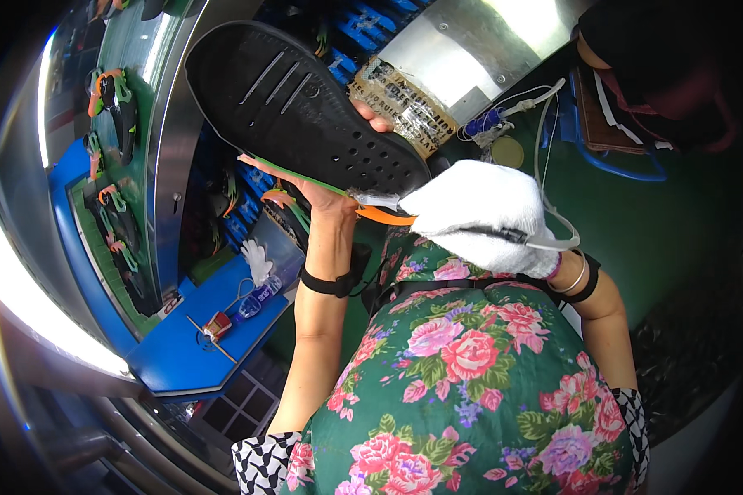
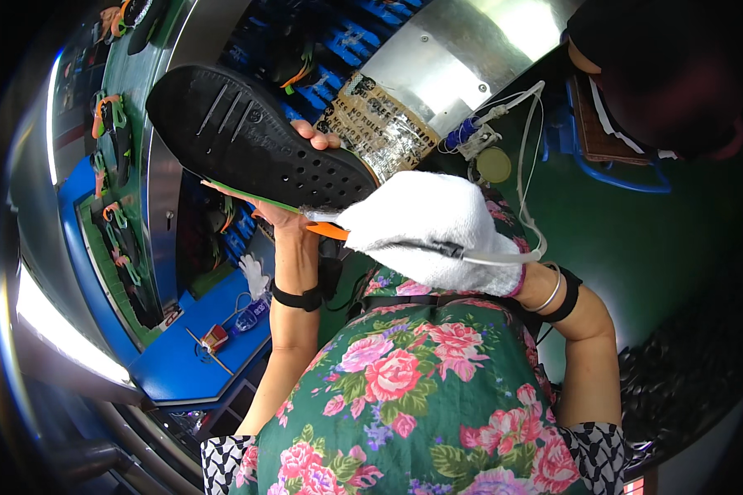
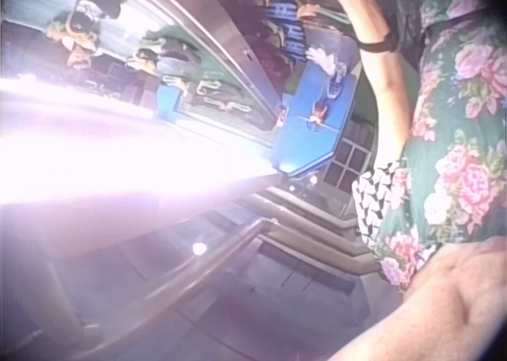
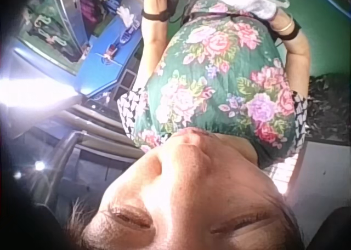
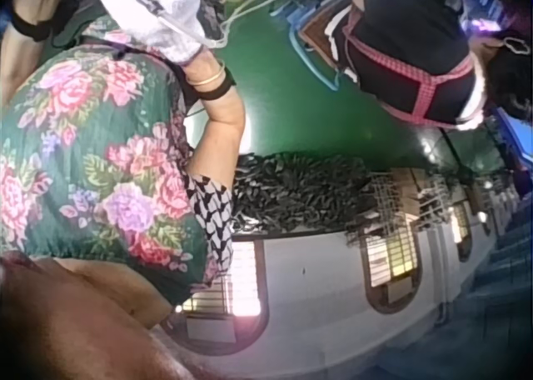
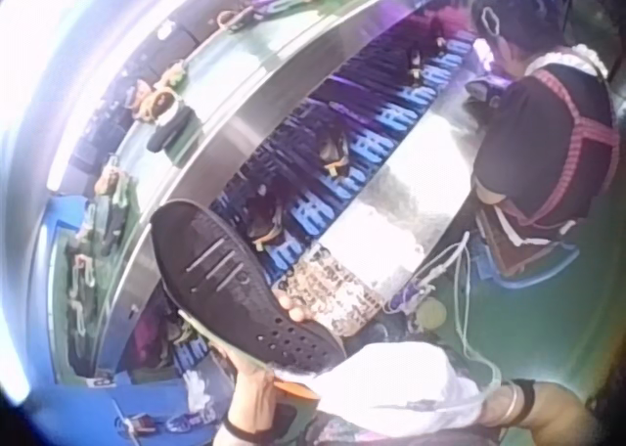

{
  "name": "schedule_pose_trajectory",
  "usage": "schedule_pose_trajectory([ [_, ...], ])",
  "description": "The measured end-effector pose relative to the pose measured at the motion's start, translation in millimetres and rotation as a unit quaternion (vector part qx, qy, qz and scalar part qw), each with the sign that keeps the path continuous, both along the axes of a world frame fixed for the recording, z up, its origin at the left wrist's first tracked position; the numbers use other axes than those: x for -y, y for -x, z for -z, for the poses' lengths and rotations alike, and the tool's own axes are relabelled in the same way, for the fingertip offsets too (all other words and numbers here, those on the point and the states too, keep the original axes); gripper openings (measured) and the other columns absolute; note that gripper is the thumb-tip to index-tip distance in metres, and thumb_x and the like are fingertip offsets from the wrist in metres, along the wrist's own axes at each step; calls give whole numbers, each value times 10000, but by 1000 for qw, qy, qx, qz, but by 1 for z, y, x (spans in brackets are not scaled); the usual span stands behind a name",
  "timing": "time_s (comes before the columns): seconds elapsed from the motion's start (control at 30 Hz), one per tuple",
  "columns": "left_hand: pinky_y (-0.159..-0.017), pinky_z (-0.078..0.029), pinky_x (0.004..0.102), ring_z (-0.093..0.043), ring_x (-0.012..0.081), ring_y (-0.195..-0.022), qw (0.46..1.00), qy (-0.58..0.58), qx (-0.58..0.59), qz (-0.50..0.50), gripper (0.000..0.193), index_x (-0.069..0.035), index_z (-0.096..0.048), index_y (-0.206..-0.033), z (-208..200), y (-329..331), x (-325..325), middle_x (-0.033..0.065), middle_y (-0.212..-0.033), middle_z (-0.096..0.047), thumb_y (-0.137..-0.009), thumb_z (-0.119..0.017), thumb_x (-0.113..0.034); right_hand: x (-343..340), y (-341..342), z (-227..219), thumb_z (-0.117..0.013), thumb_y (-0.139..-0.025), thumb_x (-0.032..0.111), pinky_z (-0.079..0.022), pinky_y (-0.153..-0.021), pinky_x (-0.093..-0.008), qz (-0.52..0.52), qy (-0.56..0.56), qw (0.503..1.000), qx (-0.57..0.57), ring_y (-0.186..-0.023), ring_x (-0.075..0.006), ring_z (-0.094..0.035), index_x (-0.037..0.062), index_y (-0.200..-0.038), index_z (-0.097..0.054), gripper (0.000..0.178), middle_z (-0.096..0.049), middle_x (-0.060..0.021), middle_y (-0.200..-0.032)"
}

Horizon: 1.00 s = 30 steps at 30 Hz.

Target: Applying adhesive to shoe soles at a factory assembly line.

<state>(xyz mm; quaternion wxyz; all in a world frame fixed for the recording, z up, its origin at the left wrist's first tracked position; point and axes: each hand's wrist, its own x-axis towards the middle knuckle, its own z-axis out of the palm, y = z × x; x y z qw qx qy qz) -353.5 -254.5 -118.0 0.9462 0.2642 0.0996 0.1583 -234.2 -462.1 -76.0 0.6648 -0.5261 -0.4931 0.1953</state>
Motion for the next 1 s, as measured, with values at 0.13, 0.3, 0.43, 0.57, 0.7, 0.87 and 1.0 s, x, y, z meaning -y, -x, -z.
schedule_pose_trajectory([
  [0.13,-989,-495,445,-540,277,-1099,999,-2,34,-3,1199,20,-523,-1320,-2,-6,1,133,-1198,-579,-664,-510,-982,3,-6,2,-801,-769,-14,-592,-770,-351,-16,45,993,-107,-882,-258,-747,52,-950,-780,194,-772,-120,-972],
  [0.3,-997,-487,435,-557,274,-1079,999,8,44,7,1169,11,-528,-1334,-5,-9,0,141,-1198,-578,-682,-533,-959,2,-6,1,-817,-772,18,-587,-759,-349,-9,23,999,-21,-866,-253,-743,44,-937,-782,171,-774,-106,-968],
  [0.43,-1000,-479,441,-574,274,-1064,998,7,61,5,1147,2,-534,-1336,-4,-13,1,146,-1196,-583,-696,-533,-950,4,-6,6,-811,-775,15,-585,-754,-345,-4,59,987,-147,-857,-249,-743,46,-926,-781,157,-775,-101,-958],
  [0.57,-972,-500,471,-595,319,-1058,998,15,61,-10,1205,-13,-537,-1343,-5,-14,-1,170,-1170,-599,-651,-478,-998,4,-10,3,-802,-778,19,-585,-751,-342,3,60,998,-32,-847,-242,-743,53,-907,-774,137,-776,-101,-959],
  [0.7,-996,-473,442,-589,279,-1043,998,-40,55,-7,1114,19,-561,-1289,-5,-17,-4,148,-1151,-597,-719,-533,-937,1,-11,9,-805,-771,11,-588,-757,-340,-10,39,997,-67,-862,-242,-747,48,-903,-774,141,-775,-103,-953],
  [0.87,-980,-474,439,-595,286,-1027,995,-67,67,8,1097,22,-570,-1276,-7,-23,-8,160,-1153,-606,-735,-523,-931,4,-15,11,-806,-770,15,-590,-769,-341,5,42,995,-85,-875,-249,-749,45,-893,-777,130,-775,-112,-958],
  [1.0,-975,-466,441,-599,294,-1023,992,-107,64,8,1047,0,-577,-1280,-8,-23,-9,173,-1158,-609,-765,-518,-910,5,-13,8,-810,-757,12,-591,-759,-348,-4,26,1000,-17,-867,-256,-746,50,-885,-782,136,-772,-110,-947],
])
